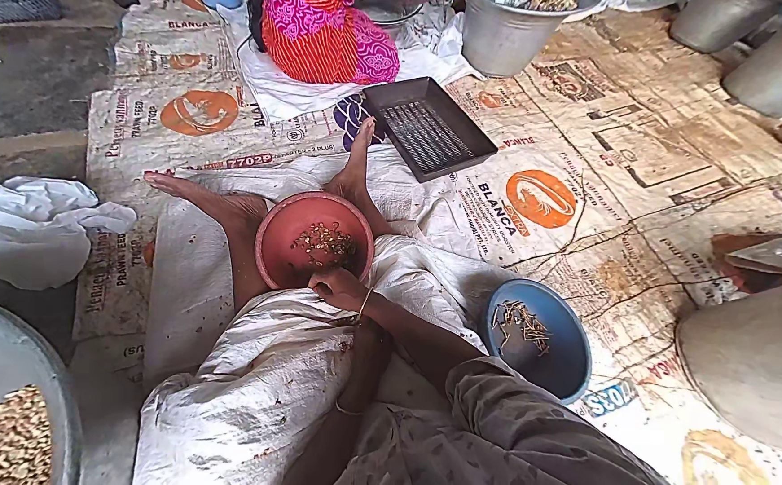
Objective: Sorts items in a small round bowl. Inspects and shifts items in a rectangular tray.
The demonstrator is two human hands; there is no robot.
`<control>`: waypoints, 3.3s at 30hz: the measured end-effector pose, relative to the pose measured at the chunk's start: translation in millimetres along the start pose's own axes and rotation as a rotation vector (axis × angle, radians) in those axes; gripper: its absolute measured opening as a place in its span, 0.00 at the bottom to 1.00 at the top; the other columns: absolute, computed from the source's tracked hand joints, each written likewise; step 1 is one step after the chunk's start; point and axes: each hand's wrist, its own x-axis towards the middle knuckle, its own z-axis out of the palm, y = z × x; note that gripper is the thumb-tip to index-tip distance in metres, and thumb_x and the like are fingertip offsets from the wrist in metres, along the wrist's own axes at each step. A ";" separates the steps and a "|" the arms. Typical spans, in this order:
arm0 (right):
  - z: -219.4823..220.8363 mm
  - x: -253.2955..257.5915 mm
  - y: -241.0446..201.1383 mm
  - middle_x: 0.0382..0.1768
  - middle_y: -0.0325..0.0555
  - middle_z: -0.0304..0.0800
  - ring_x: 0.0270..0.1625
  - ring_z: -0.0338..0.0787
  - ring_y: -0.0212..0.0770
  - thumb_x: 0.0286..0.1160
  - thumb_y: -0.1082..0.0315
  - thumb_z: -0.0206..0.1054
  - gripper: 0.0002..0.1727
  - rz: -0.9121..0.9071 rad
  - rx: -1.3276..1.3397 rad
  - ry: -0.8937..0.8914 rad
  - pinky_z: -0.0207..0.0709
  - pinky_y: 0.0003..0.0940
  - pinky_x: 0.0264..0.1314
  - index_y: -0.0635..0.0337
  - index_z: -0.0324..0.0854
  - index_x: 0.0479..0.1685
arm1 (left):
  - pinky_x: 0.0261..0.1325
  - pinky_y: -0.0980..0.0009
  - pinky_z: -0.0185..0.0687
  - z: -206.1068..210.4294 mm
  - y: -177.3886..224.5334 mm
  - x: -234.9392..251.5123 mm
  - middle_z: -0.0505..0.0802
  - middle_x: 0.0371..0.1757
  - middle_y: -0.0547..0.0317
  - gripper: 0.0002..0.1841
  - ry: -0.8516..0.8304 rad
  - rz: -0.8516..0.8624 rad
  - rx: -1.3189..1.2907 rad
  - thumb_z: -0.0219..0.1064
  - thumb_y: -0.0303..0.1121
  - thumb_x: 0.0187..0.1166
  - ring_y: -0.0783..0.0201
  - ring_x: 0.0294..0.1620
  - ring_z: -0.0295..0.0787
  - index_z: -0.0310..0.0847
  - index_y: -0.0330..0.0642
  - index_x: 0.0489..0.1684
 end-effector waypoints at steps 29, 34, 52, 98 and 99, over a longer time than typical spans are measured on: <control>-1.6 -1.5 -4.1 0.49 0.64 0.93 0.58 0.91 0.58 0.84 0.73 0.58 0.15 0.019 -0.008 -0.024 0.77 0.52 0.67 0.72 0.88 0.54 | 0.81 0.50 0.69 1.1 -3.6 -5.1 0.86 0.68 0.26 0.18 0.093 0.080 -0.088 0.58 0.28 0.86 0.35 0.74 0.82 0.85 0.20 0.60; -1.2 -0.7 -2.6 0.49 0.64 0.93 0.58 0.91 0.58 0.84 0.73 0.58 0.15 0.017 -0.009 -0.025 0.77 0.52 0.68 0.72 0.88 0.54 | 0.81 0.52 0.70 1.0 -3.6 -3.3 0.86 0.69 0.27 0.18 0.074 0.062 -0.070 0.57 0.28 0.87 0.37 0.74 0.83 0.85 0.21 0.61; -1.8 0.0 -4.2 0.52 0.63 0.93 0.60 0.91 0.58 0.85 0.72 0.57 0.15 0.046 -0.016 -0.048 0.77 0.53 0.69 0.71 0.87 0.56 | 0.83 0.51 0.66 0.3 -5.1 0.2 0.83 0.74 0.28 0.19 -0.013 0.020 -0.040 0.55 0.29 0.88 0.37 0.78 0.79 0.83 0.23 0.66; 0.2 0.0 -1.1 0.51 0.63 0.93 0.59 0.91 0.58 0.85 0.72 0.57 0.15 0.031 -0.016 -0.043 0.77 0.54 0.68 0.70 0.87 0.57 | 0.83 0.54 0.67 3.1 -7.8 -2.0 0.87 0.67 0.27 0.17 0.070 0.102 -0.097 0.56 0.26 0.86 0.38 0.74 0.82 0.85 0.21 0.60; 0.7 -0.1 -1.0 0.50 0.63 0.93 0.59 0.91 0.58 0.85 0.72 0.57 0.15 0.029 -0.014 -0.040 0.77 0.54 0.68 0.70 0.87 0.57 | 0.83 0.53 0.66 3.2 -7.9 -1.8 0.87 0.67 0.27 0.17 0.066 0.099 -0.097 0.56 0.26 0.86 0.38 0.75 0.81 0.85 0.21 0.60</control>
